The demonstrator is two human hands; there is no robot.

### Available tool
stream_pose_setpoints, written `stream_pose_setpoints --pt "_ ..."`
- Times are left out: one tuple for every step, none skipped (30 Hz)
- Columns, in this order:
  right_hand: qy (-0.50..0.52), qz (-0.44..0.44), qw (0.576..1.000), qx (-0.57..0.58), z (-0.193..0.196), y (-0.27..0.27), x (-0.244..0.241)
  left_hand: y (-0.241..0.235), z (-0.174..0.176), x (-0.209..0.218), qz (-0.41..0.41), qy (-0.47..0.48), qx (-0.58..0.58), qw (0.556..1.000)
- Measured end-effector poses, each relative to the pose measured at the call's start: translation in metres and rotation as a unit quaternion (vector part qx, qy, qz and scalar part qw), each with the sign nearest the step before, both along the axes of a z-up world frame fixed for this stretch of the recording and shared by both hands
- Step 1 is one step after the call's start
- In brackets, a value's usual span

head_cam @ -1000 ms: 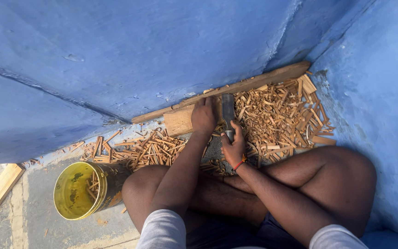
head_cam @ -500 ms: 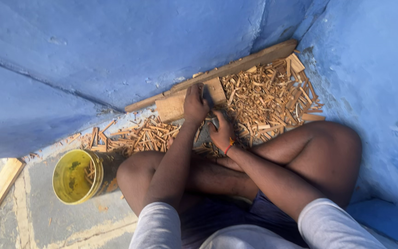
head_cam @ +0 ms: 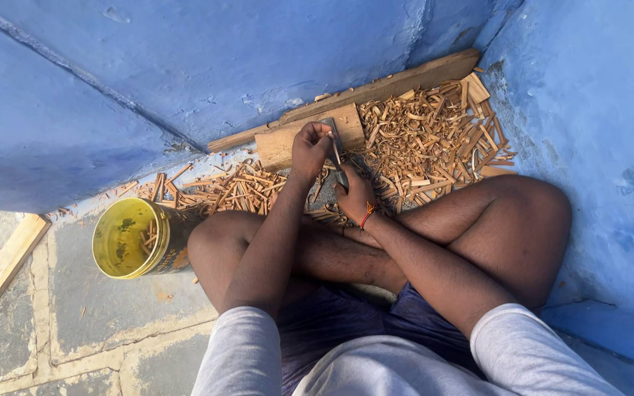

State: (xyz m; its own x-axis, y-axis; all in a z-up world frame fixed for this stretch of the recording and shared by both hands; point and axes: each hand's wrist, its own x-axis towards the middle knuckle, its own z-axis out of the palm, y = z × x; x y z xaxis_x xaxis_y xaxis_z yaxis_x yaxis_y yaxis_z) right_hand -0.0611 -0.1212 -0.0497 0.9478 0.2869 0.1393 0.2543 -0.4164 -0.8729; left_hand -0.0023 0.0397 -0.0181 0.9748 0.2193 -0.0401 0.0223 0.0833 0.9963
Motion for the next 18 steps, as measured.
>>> stream_pose_setpoints --pt "0.006 0.006 1.000 0.005 -0.002 -0.001 -0.001 0.000 0.002 -0.002 0.002 -0.001 0.003 1.000" --pt "0.012 0.010 1.000 0.010 -0.003 -0.001 -0.001 0.000 0.004 -0.003 0.003 -0.002 0.006 1.000" --pt "0.018 0.015 1.000 0.015 -0.004 -0.002 -0.001 0.001 0.006 -0.004 0.004 -0.002 0.009 1.000" --pt "0.009 0.015 1.000 0.009 -0.004 -0.002 -0.001 0.001 0.008 -0.005 0.002 -0.014 -0.001 1.000" --pt "-0.001 0.016 1.000 0.003 -0.003 -0.002 -0.001 0.001 0.009 -0.005 0.000 -0.025 -0.011 1.000" --pt "-0.010 0.017 1.000 -0.004 -0.002 -0.002 -0.001 0.002 0.010 -0.006 -0.002 -0.036 -0.022 0.999" --pt "-0.012 0.020 1.000 -0.008 0.000 -0.003 -0.002 0.001 0.011 -0.007 0.002 -0.029 -0.031 0.999" --pt "-0.015 0.024 1.000 -0.012 0.003 -0.004 -0.003 0.001 0.014 -0.007 0.006 -0.022 -0.040 0.999" --pt "-0.017 0.028 0.999 -0.016 0.005 -0.004 -0.003 0.001 0.017 -0.007 0.010 -0.015 -0.048 0.999" --pt "-0.011 0.031 0.999 -0.019 0.008 -0.003 -0.003 0.002 0.021 -0.009 0.016 -0.020 -0.053 0.998" --pt "-0.005 0.034 0.999 -0.022 0.010 -0.003 -0.003 0.002 0.024 -0.012 0.022 -0.026 -0.058 0.998" --pt "0.002 0.035 0.999 -0.025 0.011 -0.003 -0.003 0.001 0.028 -0.014 0.025 -0.031 -0.062 0.997" --pt "0.009 0.038 0.999 -0.032 0.011 -0.003 -0.003 0.001 0.032 -0.019 0.030 -0.045 -0.060 0.997" --pt "0.016 0.038 0.998 -0.039 0.011 -0.003 -0.003 0.002 0.036 -0.026 0.032 -0.059 -0.059 0.996" --pt "0.024 0.038 0.998 -0.047 0.010 -0.003 -0.002 0.003 0.041 -0.034 0.033 -0.073 -0.057 0.995" --pt "0.026 0.038 0.998 -0.051 0.009 -0.003 -0.001 0.006 0.047 -0.040 0.037 -0.088 -0.016 0.995" --pt "0.027 0.039 0.997 -0.056 0.007 -0.004 0.000 0.011 0.055 -0.046 0.041 -0.103 0.025 0.993" --pt "0.030 0.039 0.997 -0.061 0.005 -0.003 0.000 0.016 0.063 -0.054 0.044 -0.118 0.065 0.990"
